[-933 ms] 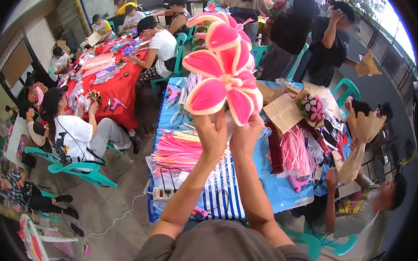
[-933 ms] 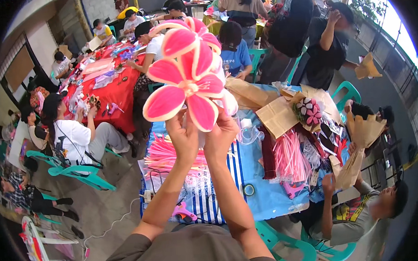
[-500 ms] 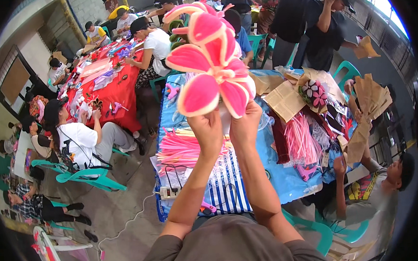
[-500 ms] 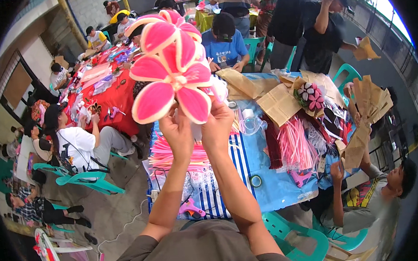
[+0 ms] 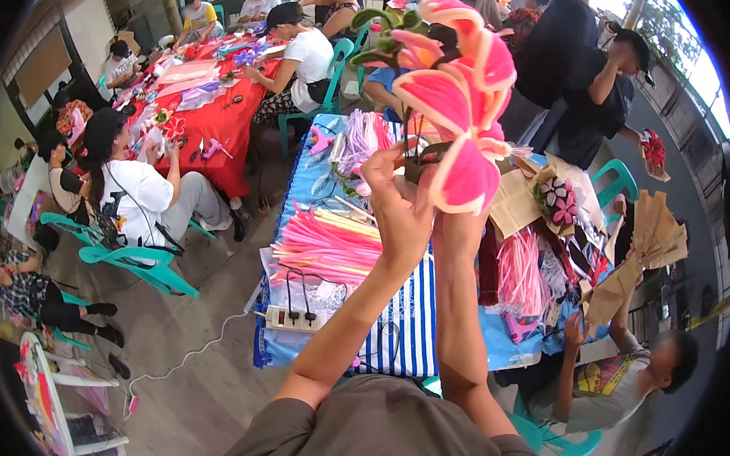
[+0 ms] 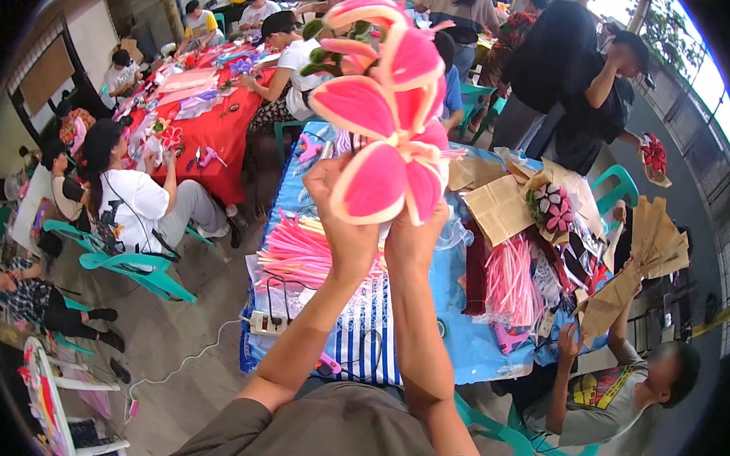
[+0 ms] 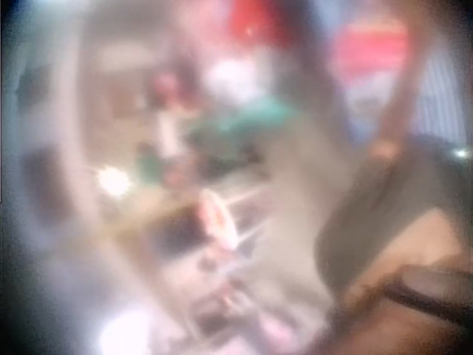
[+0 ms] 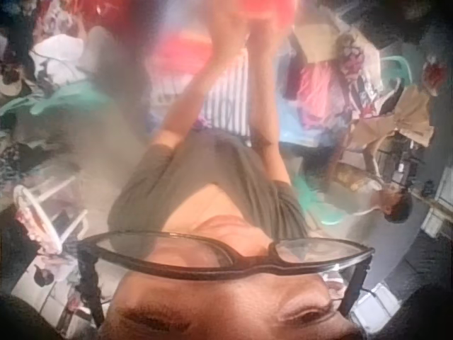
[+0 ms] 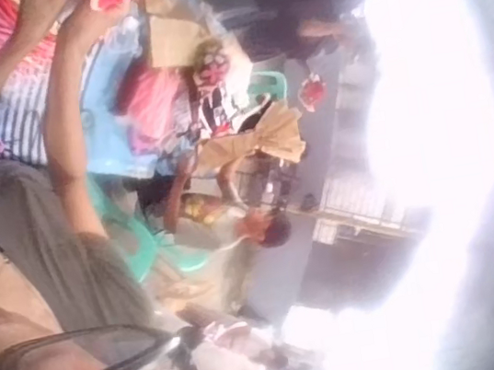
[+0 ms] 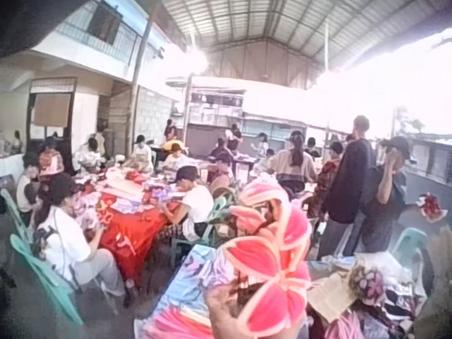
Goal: The person assembles an arrangement of handmade pink and green flowers by inserting their stems into a white foam base. They adjust the position of individual flowers and leaves by hand to complete the bouquet while other people work on similar crafts at nearby tables.
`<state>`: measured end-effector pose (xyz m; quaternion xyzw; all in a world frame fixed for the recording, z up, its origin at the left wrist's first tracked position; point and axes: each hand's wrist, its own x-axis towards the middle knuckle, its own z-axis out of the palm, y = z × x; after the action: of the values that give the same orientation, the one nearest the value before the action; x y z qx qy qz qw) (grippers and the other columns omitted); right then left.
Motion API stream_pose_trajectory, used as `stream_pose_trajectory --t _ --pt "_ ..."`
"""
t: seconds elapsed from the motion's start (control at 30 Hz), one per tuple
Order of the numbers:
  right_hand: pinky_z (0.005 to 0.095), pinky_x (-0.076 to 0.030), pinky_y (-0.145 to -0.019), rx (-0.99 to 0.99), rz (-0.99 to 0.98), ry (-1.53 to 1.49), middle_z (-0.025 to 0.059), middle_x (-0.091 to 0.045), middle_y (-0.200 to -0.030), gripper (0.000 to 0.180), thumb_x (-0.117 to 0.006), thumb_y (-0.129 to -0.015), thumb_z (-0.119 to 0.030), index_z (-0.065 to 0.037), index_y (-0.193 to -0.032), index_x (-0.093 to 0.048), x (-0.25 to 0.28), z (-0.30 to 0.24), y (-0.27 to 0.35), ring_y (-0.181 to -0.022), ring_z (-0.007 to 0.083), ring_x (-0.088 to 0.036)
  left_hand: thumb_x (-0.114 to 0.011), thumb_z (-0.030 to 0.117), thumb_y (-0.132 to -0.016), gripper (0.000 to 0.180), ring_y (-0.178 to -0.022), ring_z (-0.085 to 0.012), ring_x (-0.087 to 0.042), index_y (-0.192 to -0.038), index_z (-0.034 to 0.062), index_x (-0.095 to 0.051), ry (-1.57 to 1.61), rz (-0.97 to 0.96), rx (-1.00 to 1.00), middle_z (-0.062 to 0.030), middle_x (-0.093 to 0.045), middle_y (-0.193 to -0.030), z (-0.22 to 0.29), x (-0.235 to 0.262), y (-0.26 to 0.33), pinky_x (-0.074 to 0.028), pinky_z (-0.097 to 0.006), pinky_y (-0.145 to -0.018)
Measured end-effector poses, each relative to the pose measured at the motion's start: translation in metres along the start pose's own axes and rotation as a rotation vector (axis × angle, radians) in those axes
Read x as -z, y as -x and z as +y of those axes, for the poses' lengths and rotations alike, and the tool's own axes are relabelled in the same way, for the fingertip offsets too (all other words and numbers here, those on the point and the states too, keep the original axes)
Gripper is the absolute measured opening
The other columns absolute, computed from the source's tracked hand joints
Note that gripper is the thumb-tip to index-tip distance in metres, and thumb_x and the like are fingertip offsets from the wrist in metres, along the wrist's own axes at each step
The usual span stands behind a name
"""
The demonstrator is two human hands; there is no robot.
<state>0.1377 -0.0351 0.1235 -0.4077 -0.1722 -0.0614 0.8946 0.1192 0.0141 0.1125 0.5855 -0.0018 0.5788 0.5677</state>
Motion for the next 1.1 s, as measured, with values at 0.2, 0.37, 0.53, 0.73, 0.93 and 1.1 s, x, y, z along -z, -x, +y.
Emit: stream_pose_trajectory --t 0.2,0.37,0.53,0.73,0.93,1.1 --pt "0.0254 -0.047 -0.071 0.054 -0.021 0.123 0.0076 -0.061 -0.095 0.025 -0.061 -0.078 -0.006 0.003 -0.102 -0.057 0.007 0.002 -0.002 -0.081 0.0122 -0.059 -0.069 0.016 -0.073 0.050 -0.089 -0.0222 -0.051 -0.109 -0.0041 -0.042 0.096 -0.099 0.269 -0.0142 -0.050 -0.101 -0.006 0.005 -0.006 -0.041 -0.032 -0.078" --pt "0.0272 -0.047 -0.079 -0.085 -0.043 0.155 0.0101 -0.059 -0.097 0.016 -0.052 -0.086 -0.007 0.001 -0.101 -0.053 0.009 0.003 0.001 -0.088 0.0161 -0.057 -0.065 0.014 -0.075 0.035 -0.089 -0.0176 -0.053 -0.103 -0.0005 -0.049 0.041 -0.179 0.170 -0.0082 -0.053 -0.095 0.006 0.020 -0.014 -0.042 -0.029 -0.077" --pt "0.0299 -0.049 -0.076 -0.048 -0.241 -0.171 0.0117 -0.059 -0.097 0.016 -0.055 -0.083 -0.006 0.002 -0.097 -0.053 0.017 0.000 -0.007 -0.085 0.0195 -0.059 -0.067 0.007 -0.066 0.043 -0.090 -0.0202 -0.055 -0.104 0.0025 -0.048 0.008 -0.242 0.158 -0.0082 -0.051 -0.099 0.028 0.020 -0.015 -0.040 -0.031 -0.075" --pt "0.0265 -0.049 -0.071 -0.050 -0.211 -0.154 0.0126 -0.059 -0.095 0.017 -0.055 -0.084 -0.004 0.004 -0.098 -0.051 0.012 -0.005 -0.002 -0.081 0.0150 -0.059 -0.071 0.007 -0.063 0.043 -0.088 -0.0176 -0.055 -0.099 0.0032 -0.048 0.040 -0.262 0.153 -0.0059 -0.054 -0.094 0.031 0.023 -0.019 -0.041 -0.032 -0.080" --pt "0.0285 -0.050 -0.072 -0.063 -0.129 -0.124 0.0114 -0.059 -0.093 0.020 -0.054 -0.081 -0.002 0.004 -0.100 -0.051 0.015 -0.006 -0.001 -0.083 0.0176 -0.059 -0.073 0.009 -0.066 0.043 -0.088 -0.0133 -0.055 -0.100 0.0054 -0.047 0.222 -0.331 0.283 -0.0037 -0.056 -0.095 0.035 0.028 -0.021 -0.041 -0.031 -0.081" --pt "0.0324 -0.051 -0.079 -0.141 -0.270 -0.213 0.0152 -0.059 -0.100 0.028 -0.058 -0.076 -0.002 0.004 -0.102 -0.051 0.026 -0.008 -0.004 -0.091 0.0224 -0.060 -0.075 0.007 -0.064 0.048 -0.090 -0.0118 -0.055 -0.103 0.0043 -0.047 0.262 -0.344 0.305 -0.0040 -0.056 -0.097 0.027 0.030 -0.016 -0.041 -0.028 -0.079"
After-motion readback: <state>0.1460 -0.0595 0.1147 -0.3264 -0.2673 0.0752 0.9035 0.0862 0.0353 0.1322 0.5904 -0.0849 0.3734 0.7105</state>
